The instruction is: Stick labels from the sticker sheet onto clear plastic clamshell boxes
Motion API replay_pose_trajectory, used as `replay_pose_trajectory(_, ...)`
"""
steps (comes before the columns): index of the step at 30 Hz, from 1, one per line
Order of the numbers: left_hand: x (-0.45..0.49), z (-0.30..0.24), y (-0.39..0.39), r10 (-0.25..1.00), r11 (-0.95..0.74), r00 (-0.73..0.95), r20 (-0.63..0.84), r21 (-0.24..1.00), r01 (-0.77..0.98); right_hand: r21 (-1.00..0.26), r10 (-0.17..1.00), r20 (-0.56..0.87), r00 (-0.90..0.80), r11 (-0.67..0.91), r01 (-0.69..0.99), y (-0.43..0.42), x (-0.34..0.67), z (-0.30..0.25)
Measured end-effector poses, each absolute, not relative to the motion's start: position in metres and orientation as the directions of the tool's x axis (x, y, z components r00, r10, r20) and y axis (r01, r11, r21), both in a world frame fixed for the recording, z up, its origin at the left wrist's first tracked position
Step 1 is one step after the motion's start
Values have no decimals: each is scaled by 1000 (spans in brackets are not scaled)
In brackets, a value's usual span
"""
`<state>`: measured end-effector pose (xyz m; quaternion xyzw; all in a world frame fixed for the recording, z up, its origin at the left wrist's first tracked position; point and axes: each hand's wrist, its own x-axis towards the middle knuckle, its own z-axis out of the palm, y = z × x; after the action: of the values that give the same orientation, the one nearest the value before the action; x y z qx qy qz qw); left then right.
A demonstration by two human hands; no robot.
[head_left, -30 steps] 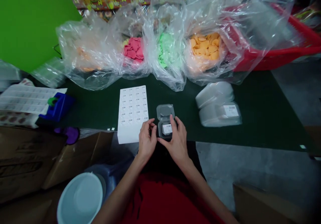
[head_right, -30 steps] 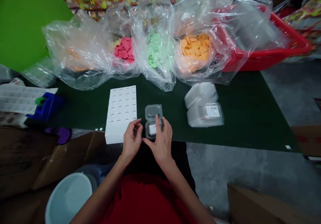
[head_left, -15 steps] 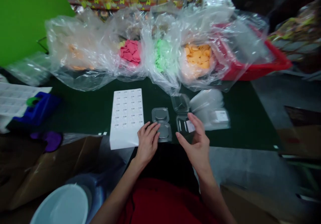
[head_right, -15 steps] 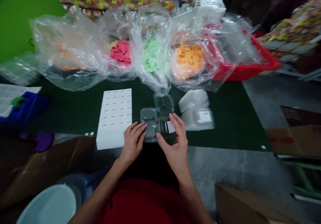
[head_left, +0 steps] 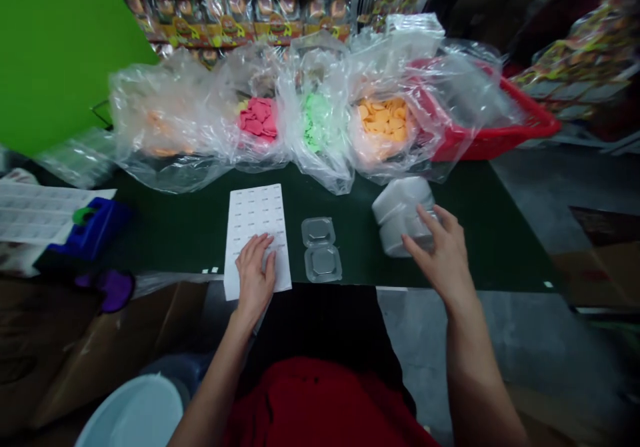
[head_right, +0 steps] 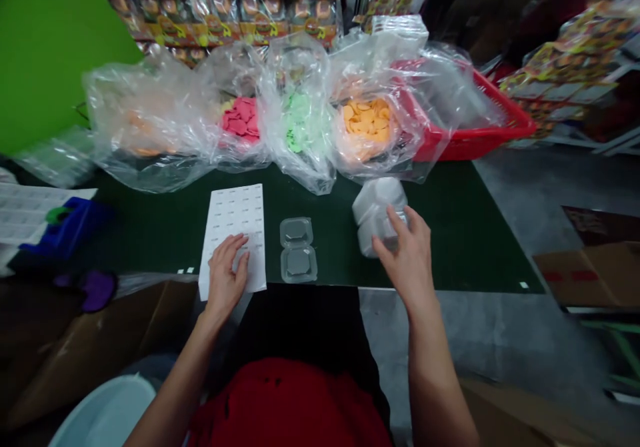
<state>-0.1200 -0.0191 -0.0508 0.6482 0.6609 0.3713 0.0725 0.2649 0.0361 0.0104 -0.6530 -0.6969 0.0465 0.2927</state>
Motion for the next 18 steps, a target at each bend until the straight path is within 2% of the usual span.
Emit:
replay_pose_trajectory(3,-129,-57,-13,930,-83,-127,345,535,841,-411,950,313,-13,147,900,43,261,20)
replay_pose_trajectory(6,-129,-67,-11,963,-76,-55,263,464,882,-414,922,378,80,91,906,30,247,40)
replay_pose_trajectory(7,-128,-70,-12,969,-82,-33,246,441,894,-463,896,425,127,95,881,20,239,46)
replay_pose_trajectory(9,-128,-75,-19,974,-104,10,227,407,907,-641,865,458,205,162,750,-8,217,49)
replay_pose_trajectory(10,-130,-76,-24,975,-120,32,220,398,909,-764,893,391,222,180,619,-24,203,44)
replay_pose_trajectory(11,-132,-76,-31,976,-138,57,210,395,908,-877,952,245,181,138,461,-40,188,34)
replay_pose_trajectory(12,-135,-75,-38,977,-156,81,197,398,904,-947,996,51,75,25,322,-54,171,18)
replay_pose_trajectory(14,-141,-71,-53,979,-181,121,166,414,892,-949,933,-300,-200,-272,157,-75,135,-20)
replay_pose_trajectory(15,-143,-69,-60,979,-188,135,152,427,884,-920,872,-392,-292,-377,107,-81,115,-40)
replay_pose_trajectory(18,-149,-64,-78,981,-187,138,134,488,853,-871,818,-440,-371,-489,-45,-84,62,-82)
